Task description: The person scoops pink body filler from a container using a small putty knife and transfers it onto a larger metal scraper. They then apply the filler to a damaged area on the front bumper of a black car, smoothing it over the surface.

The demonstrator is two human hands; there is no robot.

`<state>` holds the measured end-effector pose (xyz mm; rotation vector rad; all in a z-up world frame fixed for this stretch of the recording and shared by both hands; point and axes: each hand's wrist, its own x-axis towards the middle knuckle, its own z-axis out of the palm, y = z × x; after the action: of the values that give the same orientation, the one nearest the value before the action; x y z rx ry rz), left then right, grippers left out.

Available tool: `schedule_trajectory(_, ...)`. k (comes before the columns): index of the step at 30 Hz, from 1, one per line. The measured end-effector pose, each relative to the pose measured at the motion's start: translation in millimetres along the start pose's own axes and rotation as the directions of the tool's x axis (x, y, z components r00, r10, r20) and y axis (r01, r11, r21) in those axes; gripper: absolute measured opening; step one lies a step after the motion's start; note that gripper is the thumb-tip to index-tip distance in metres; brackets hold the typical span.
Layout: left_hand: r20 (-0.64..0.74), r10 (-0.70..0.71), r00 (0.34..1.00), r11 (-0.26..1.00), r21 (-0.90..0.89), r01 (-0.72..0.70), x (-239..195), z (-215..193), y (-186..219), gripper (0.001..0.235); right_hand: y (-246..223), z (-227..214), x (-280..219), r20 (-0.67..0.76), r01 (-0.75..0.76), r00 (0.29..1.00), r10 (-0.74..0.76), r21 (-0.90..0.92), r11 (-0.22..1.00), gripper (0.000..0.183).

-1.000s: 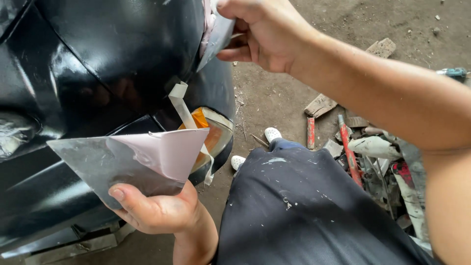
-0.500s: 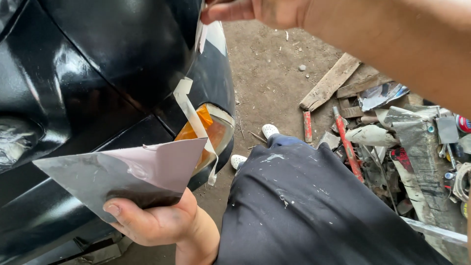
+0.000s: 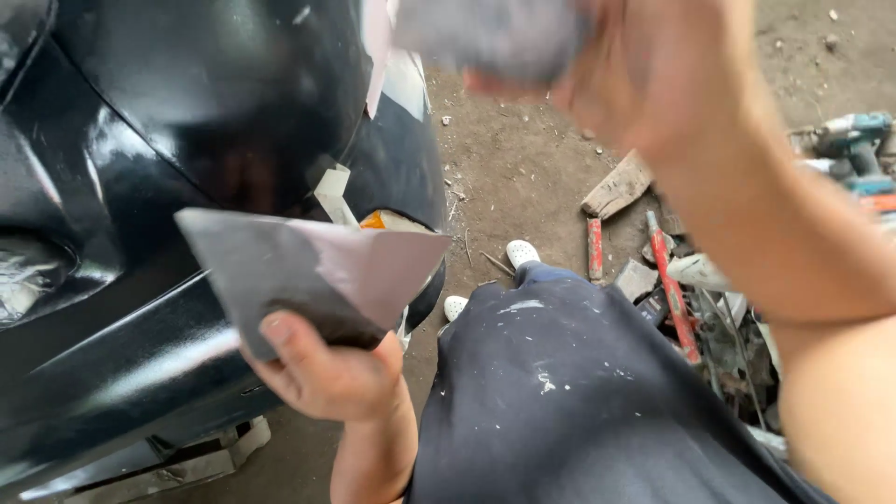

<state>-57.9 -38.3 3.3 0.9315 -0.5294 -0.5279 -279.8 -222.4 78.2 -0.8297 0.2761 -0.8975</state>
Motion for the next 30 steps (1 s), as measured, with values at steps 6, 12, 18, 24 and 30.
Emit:
schedule_trajectory(6, 0.008, -0.135, 0.991, 0.975, -0.175, 0.134, -14, 42, -28, 0.041, 44, -5, -69, 0.313, 0.315, 0.938, -0.151, -0.586, 0.746, 0.058)
schedule_trajectory(12, 0.072, -0.160, 0.984, 0.952, -0.254, 0.174, -19, 54, -38, 0.032, 38, -49, -75, 0.313, 0.312, 0.948, -0.056, -0.880, 0.358, 0.053)
schedule_trajectory(18, 0.386, 0.114, 0.915, 0.884, 0.381, -0.271, -35, 78, -49, 0.028, 11, -47, -59, 0.479, 0.488, 0.863, -0.159, -0.873, 0.021, 0.045)
schedule_trajectory(24, 0.475, 0.207, 0.855, 0.693, 0.545, -0.471, -43, 86, -51, 0.033, 27, -54, -70, 0.585, 0.584, 0.811, 0.010, -0.808, -0.080, 0.044)
schedule_trajectory(30, 0.231, 0.372, 0.899, 0.717, 0.544, -0.436, -50, 89, -64, 0.032, 24, -75, -64, 0.671, 0.671, 0.742, -0.012, -0.741, 0.039, 0.037)
